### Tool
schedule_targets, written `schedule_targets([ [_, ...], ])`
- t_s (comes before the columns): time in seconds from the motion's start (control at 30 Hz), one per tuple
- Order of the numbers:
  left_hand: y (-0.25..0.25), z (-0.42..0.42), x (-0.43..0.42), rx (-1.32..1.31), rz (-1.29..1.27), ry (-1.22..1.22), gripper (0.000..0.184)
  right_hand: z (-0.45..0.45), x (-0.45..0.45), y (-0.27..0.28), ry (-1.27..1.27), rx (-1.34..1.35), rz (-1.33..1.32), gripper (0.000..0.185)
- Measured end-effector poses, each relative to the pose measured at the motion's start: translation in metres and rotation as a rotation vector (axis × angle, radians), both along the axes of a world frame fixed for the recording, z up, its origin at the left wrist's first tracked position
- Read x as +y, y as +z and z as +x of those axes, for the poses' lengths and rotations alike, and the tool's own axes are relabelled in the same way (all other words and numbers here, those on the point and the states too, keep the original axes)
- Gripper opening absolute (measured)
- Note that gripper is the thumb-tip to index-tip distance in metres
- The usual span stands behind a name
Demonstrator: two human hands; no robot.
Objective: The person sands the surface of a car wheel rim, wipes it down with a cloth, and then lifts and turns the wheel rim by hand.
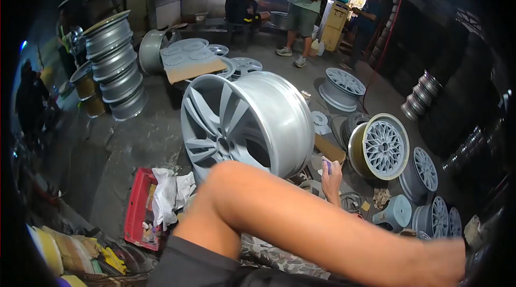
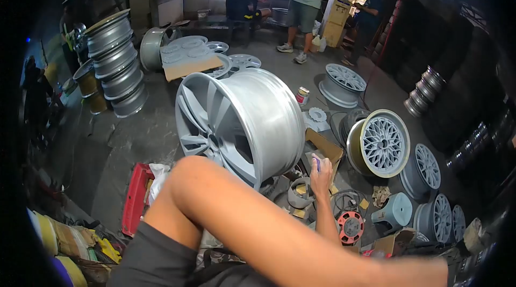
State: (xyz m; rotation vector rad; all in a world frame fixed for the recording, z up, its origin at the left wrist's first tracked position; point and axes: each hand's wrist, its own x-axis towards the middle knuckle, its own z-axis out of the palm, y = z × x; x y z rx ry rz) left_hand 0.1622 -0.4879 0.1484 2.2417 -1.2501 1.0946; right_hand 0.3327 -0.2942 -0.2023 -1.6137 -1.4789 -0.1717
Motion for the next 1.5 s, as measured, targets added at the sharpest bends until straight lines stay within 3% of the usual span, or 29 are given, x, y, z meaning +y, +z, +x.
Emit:
schedule_targets([
  [0.07, -0.006, -0.003, 0.071, 0.276, 0.128, 0.334, 0.068, 0.01, -0.003, -0.006, -0.015, 0.021, -0.018, 0.028],
  [0.1, -0.012, -0.008, 0.102, 0.312, 0.043, 0.395, 0.071, 0.021, -0.001, -0.019, -0.04, 0.031, -0.044, 0.029],
  [0.17, -0.025, -0.007, 0.156, 0.363, 0.095, 0.75, 0.08, 0.044, 0.006, -0.054, -0.083, 0.052, -0.104, 0.03],
  [0.2, -0.037, -0.006, 0.186, 0.272, 0.048, 0.843, 0.08, 0.049, 0.008, -0.06, -0.103, 0.062, -0.134, 0.031],
  [0.23, -0.041, -0.009, 0.211, 0.416, 0.002, 0.961, 0.088, 0.022, -0.003, -0.011, -0.112, -0.004, 0.041, 0.027],
  [0.33, -0.054, -0.024, 0.267, 0.532, -0.065, 1.2, 0.084, 0.012, -0.007, 0.005, -0.055, 0.094, 0.004, 0.027],
  [0.37, -0.058, -0.031, 0.279, 0.57, -0.072, 1.229, 0.092, 0.009, -0.007, 0.006, -0.058, 0.097, 0.003, 0.027],
  [0.57, -0.095, -0.052, 0.337, 0.566, -0.053, 1.379, 0.085, 0.003, -0.003, 0.01, -0.054, 0.089, 0.031, 0.028],
  [0.73, -0.119, -0.074, 0.382, 0.8, 0.116, 1.6, 0.081, 0.003, 0.002, 0.009, -0.042, 0.075, 0.064, 0.028],
  [0.87, -0.144, -0.093, 0.424, 1.004, 0.188, 1.706, 0.107, 0.0, 0.0, 0.016, -0.05, 0.117, 0.013, 0.028],
  [1.0, -0.152, -0.091, 0.418, 1.233, 0.167, 1.824, 0.116, -0.002, 0.002, 0.016, -0.049, 0.133, -0.013, 0.028],
  [1.07, -0.164, -0.078, 0.388, 1.242, 0.081, 2.105, 0.131, -0.001, 0.005, 0.015, -0.044, 0.13, -0.008, 0.028],
  [1.1, -0.17, -0.067, 0.382, 1.317, 0.106, 2.083, 0.134, -0.001, 0.006, 0.013, -0.039, 0.125, -0.002, 0.028],
  [1.13, -0.17, -0.058, 0.358, 1.333, 0.324, 2.015, 0.131, -0.001, 0.007, 0.011, -0.039, 0.128, -0.001, 0.028],
  [1.2, -0.203, -0.044, 0.324, 1.333, 0.718, 1.626, 0.128, 0.001, 0.01, 0.006, -0.024, 0.15, -0.002, 0.028],
  [1.27, -0.23, -0.027, 0.286, 1.624, 0.675, 1.195, 0.122, 0.001, 0.008, 0.007, -0.027, 0.147, -0.001, 0.028],
  [1.3, -0.235, -0.025, 0.273, 1.827, 0.413, 0.866, 0.116, 0.002, 0.007, 0.009, -0.027, 0.142, -0.006, 0.028],
  [1.4, -0.208, -0.006, 0.311, 1.738, 0.358, 0.916, 0.109, 0.004, -0.002, 0.015, -0.024, 0.117, 0.023, 0.028],
  [1.47, -0.221, -0.011, 0.366, 1.213, 0.256, 1.432, 0.107, 0.008, -0.005, 0.014, -0.025, 0.129, 0.033, 0.028],
  [1.5, -0.211, -0.016, 0.38, 1.121, 0.286, 1.618, 0.108, 0.01, -0.007, 0.013, -0.025, 0.148, 0.04, 0.028],
])
